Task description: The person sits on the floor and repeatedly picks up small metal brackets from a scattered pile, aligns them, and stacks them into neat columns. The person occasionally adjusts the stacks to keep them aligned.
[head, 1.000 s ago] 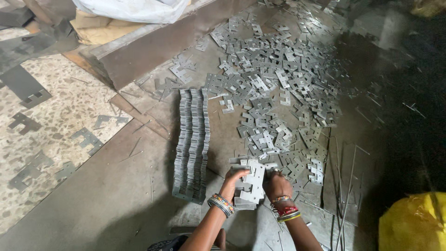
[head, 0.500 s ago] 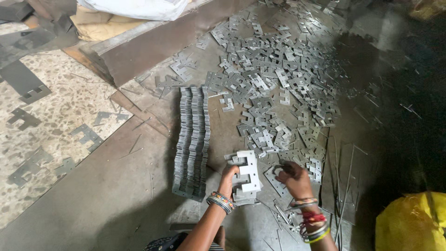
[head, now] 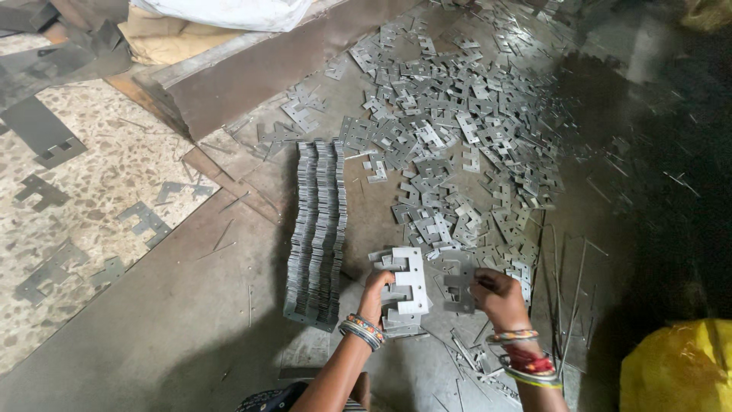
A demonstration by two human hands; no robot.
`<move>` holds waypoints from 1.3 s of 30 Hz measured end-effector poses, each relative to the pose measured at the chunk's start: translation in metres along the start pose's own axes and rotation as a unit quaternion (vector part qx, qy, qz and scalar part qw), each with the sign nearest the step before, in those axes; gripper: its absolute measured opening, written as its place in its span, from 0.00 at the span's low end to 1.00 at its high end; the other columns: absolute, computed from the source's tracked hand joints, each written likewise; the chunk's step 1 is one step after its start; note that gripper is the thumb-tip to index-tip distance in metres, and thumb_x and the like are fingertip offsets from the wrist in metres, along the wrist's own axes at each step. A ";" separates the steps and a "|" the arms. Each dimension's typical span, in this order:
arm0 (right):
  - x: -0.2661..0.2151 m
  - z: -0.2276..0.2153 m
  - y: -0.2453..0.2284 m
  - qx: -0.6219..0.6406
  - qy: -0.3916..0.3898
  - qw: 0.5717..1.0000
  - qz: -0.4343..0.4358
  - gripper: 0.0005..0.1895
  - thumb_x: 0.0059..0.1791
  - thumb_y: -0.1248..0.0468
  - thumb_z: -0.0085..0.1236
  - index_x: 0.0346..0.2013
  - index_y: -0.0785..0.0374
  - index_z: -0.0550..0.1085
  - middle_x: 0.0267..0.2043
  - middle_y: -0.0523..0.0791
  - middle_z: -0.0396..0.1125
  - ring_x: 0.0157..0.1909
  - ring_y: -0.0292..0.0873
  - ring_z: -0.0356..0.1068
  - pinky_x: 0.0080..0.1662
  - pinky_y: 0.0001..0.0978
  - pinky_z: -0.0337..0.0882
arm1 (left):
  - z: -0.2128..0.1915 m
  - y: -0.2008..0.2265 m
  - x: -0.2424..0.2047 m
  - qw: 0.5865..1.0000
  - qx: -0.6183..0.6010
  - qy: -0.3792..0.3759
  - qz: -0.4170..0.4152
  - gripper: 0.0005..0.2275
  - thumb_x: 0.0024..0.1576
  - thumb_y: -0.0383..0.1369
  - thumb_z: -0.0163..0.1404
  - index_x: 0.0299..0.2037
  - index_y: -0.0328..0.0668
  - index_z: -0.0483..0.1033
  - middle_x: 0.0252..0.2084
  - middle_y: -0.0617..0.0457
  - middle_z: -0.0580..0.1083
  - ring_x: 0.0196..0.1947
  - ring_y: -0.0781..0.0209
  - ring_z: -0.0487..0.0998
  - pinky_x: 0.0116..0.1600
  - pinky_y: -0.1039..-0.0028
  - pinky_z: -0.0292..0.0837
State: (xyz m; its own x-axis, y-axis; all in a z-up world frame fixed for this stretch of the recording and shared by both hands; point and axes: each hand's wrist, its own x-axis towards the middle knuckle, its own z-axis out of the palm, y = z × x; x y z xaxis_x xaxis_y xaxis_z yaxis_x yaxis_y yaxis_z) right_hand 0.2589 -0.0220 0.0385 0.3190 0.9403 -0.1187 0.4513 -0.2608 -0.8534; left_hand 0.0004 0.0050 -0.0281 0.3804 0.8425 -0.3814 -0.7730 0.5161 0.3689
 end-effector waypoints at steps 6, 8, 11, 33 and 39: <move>0.028 -0.013 0.015 0.045 -0.002 0.995 0.094 0.20 0.47 0.63 0.57 0.52 0.68 0.76 0.43 0.57 0.78 0.45 0.56 0.79 0.43 0.45 0.80 | -0.005 -0.004 0.001 0.998 -0.054 -0.001 -0.019 0.11 0.51 0.37 0.53 0.41 0.42 0.75 0.33 0.54 0.75 0.31 0.60 0.78 0.38 0.66 0.79; 0.047 -0.009 0.038 -0.351 0.071 0.919 0.165 0.28 0.46 0.46 0.65 0.55 0.59 0.80 0.53 0.55 0.76 0.58 0.57 0.74 0.59 0.46 0.73 | -0.009 -0.007 0.002 0.998 -0.057 -0.003 -0.022 0.11 0.51 0.37 0.53 0.41 0.41 0.75 0.33 0.53 0.75 0.31 0.60 0.78 0.37 0.66 0.79; 0.071 0.000 0.077 -0.354 0.108 0.884 0.285 0.40 0.42 0.36 0.65 0.55 0.64 0.75 0.58 0.57 0.71 0.59 0.61 0.72 0.58 0.52 0.71 | -0.014 -0.011 0.007 0.999 -0.047 0.001 -0.010 0.11 0.51 0.36 0.53 0.41 0.41 0.75 0.33 0.53 0.75 0.31 0.60 0.78 0.37 0.67 0.78; 0.000 0.003 0.024 -0.485 -0.043 0.873 0.027 0.20 0.51 0.61 0.59 0.58 0.49 0.73 0.64 0.43 0.67 0.54 0.48 0.76 0.52 0.39 0.79 | -0.018 -0.011 0.003 0.994 -0.091 -0.029 -0.049 0.11 0.53 0.37 0.52 0.39 0.38 0.75 0.32 0.53 0.76 0.28 0.61 0.79 0.36 0.68 0.79; 0.011 -0.010 0.101 -0.515 -0.167 0.807 -0.236 0.37 0.42 0.70 0.53 0.67 0.52 0.62 0.72 0.47 0.57 0.63 0.52 0.66 0.53 0.42 0.75 | -0.016 -0.015 0.009 0.995 -0.089 -0.030 -0.030 0.11 0.52 0.34 0.52 0.41 0.37 0.76 0.33 0.52 0.76 0.29 0.61 0.79 0.36 0.69 0.79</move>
State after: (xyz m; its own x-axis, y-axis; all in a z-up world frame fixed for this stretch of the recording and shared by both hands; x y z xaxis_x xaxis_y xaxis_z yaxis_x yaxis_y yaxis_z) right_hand 0.3165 -0.0405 -0.0441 -0.2551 0.9498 -0.1808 0.9652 0.2614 0.0112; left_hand 0.0067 0.0025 -0.0507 0.4542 0.8212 -0.3454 -0.8233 0.5350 0.1893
